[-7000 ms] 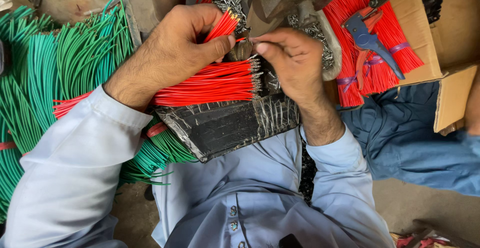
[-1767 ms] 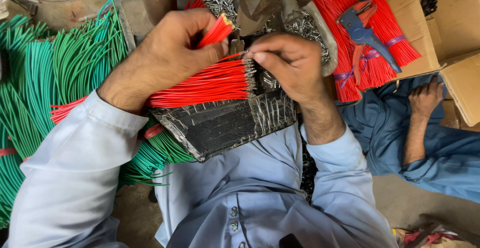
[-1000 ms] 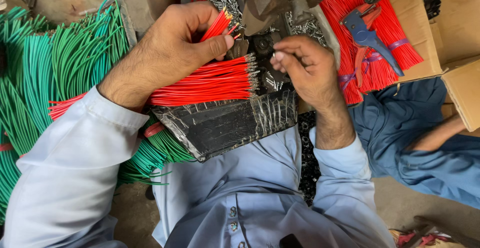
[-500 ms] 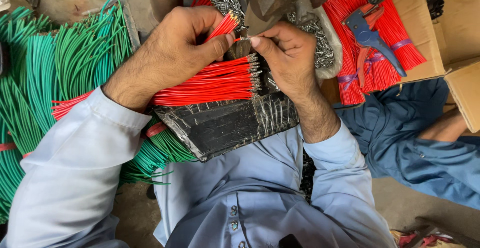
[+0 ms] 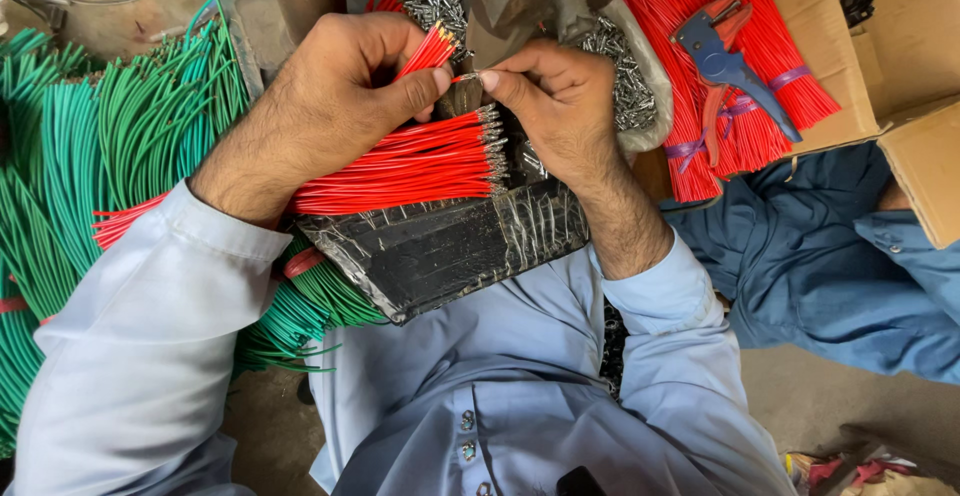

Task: The person holds a bundle of red wires in one hand and fits small metal crimp terminals onto the stripped ends of the wires one at a time, pressing each terminal on by hand and setting the finished wire aside with the growing bundle.

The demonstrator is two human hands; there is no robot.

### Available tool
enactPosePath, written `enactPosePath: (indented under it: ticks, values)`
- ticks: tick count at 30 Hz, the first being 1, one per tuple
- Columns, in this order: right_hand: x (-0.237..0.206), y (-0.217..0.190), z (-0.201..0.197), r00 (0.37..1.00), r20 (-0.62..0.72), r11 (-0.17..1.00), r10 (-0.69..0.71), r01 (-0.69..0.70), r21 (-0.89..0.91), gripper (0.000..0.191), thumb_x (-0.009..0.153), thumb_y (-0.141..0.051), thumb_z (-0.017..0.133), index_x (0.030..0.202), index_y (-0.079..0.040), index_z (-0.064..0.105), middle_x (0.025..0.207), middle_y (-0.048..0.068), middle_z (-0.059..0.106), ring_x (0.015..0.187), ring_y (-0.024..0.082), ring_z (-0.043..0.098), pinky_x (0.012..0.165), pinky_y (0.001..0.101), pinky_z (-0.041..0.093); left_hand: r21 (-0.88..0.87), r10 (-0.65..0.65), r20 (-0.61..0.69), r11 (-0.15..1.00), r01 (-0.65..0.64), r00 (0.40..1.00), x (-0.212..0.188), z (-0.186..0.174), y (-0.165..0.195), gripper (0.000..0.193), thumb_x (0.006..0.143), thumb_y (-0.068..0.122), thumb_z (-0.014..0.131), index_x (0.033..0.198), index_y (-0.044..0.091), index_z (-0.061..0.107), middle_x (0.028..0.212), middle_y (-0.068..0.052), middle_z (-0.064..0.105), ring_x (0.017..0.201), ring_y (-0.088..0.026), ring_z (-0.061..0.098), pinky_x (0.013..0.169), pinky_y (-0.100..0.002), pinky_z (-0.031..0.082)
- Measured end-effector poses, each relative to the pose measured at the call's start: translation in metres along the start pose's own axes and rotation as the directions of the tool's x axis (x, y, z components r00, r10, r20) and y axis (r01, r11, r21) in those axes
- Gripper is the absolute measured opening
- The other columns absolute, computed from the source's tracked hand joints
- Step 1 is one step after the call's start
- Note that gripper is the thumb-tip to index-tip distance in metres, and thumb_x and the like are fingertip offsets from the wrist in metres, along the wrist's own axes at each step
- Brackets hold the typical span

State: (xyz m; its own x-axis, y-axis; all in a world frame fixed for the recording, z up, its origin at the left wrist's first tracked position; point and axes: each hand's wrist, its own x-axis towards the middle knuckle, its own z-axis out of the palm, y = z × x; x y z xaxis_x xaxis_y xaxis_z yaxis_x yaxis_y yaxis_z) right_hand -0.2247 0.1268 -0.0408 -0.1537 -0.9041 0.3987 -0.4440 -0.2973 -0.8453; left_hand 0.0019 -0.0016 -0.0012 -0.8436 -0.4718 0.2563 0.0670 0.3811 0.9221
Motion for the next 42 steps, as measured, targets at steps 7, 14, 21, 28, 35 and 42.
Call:
enactPosePath:
  ticks: [7, 14, 21, 28, 35, 42]
  values:
    - [-0.018, -0.034, -0.009, 0.998, 0.047, 0.984, 0.052, -0.060, 0.168, 0.008, 0.105, 0.001, 0.067, 0.113, 0.004, 0.070, 0.108, 0.010, 0.075, 0.099, 0.013, 0.073, 0.090, 0.0265, 0.061, 0.004, 0.073, 0.036, 0.997, -0.073, 0.997, 0.000, 0.001, -0.001, 0.015, 0.100, 0.013, 0.073, 0.096, -0.001, 0.068, 0.076, -0.001, 0.062, 0.071, -0.006, 0.054, 0.061, -0.026, 0.047]
    - [-0.040, -0.066, -0.028, 0.991, 0.082, 0.808, 0.102, -0.035, -0.588, 0.014, 0.089, -0.007, 0.081, 0.100, -0.002, 0.074, 0.104, 0.009, 0.071, 0.092, 0.021, 0.067, 0.081, 0.0341, 0.054, 0.015, 0.081, 0.014, 0.997, -0.082, 0.997, 0.001, 0.005, -0.004, 0.016, 0.102, 0.013, 0.071, 0.098, -0.001, 0.065, 0.076, 0.001, 0.061, 0.070, -0.006, 0.054, 0.062, -0.026, 0.047]
    - [-0.042, -0.056, -0.022, 0.989, 0.147, 0.767, 0.018, 0.081, -0.636, 0.011, 0.090, -0.006, 0.076, 0.099, -0.003, 0.072, 0.104, 0.009, 0.067, 0.103, 0.027, 0.066, 0.095, 0.0392, 0.052, -0.100, 0.020, -0.005, 0.995, -0.021, 1.000, 0.001, 0.003, -0.003, 0.013, 0.100, 0.012, 0.074, 0.098, 0.001, 0.067, 0.079, 0.006, 0.061, 0.073, -0.001, 0.053, 0.065, -0.023, 0.049]
    - [-0.042, -0.040, -0.025, 0.991, -0.017, 0.907, 0.135, -0.131, -0.399, 0.006, 0.106, 0.000, 0.060, 0.111, 0.000, 0.061, 0.102, 0.009, 0.067, 0.097, 0.018, 0.067, 0.087, 0.0321, 0.055, -0.119, 0.038, 0.003, 0.992, -0.037, 0.999, 0.002, 0.003, -0.005, 0.016, 0.102, 0.011, 0.073, 0.096, 0.000, 0.063, 0.079, 0.004, 0.059, 0.073, -0.003, 0.052, 0.064, -0.024, 0.048]
    - [-0.017, -0.016, -0.010, 0.999, -0.032, 0.993, 0.004, -0.001, 0.119, 0.009, 0.109, 0.002, 0.062, 0.117, 0.005, 0.063, 0.110, 0.011, 0.073, 0.105, 0.016, 0.073, 0.096, 0.0295, 0.062, -0.047, 0.004, 0.011, 0.999, -0.003, 1.000, 0.002, 0.003, -0.003, 0.019, 0.102, 0.014, 0.070, 0.090, 0.000, 0.064, 0.071, 0.003, 0.058, 0.066, -0.004, 0.050, 0.057, -0.026, 0.044]
    - [-0.006, -0.010, -0.003, 0.997, -0.042, 0.983, 0.069, -0.060, 0.171, 0.005, 0.107, -0.001, 0.067, 0.109, 0.003, 0.066, 0.105, 0.008, 0.076, 0.099, 0.013, 0.073, 0.093, 0.0279, 0.061, 0.009, 0.051, -0.006, 0.999, -0.051, 0.999, 0.004, 0.004, -0.004, 0.023, 0.102, 0.014, 0.070, 0.087, -0.001, 0.061, 0.068, 0.002, 0.053, 0.064, -0.005, 0.047, 0.056, -0.028, 0.042]
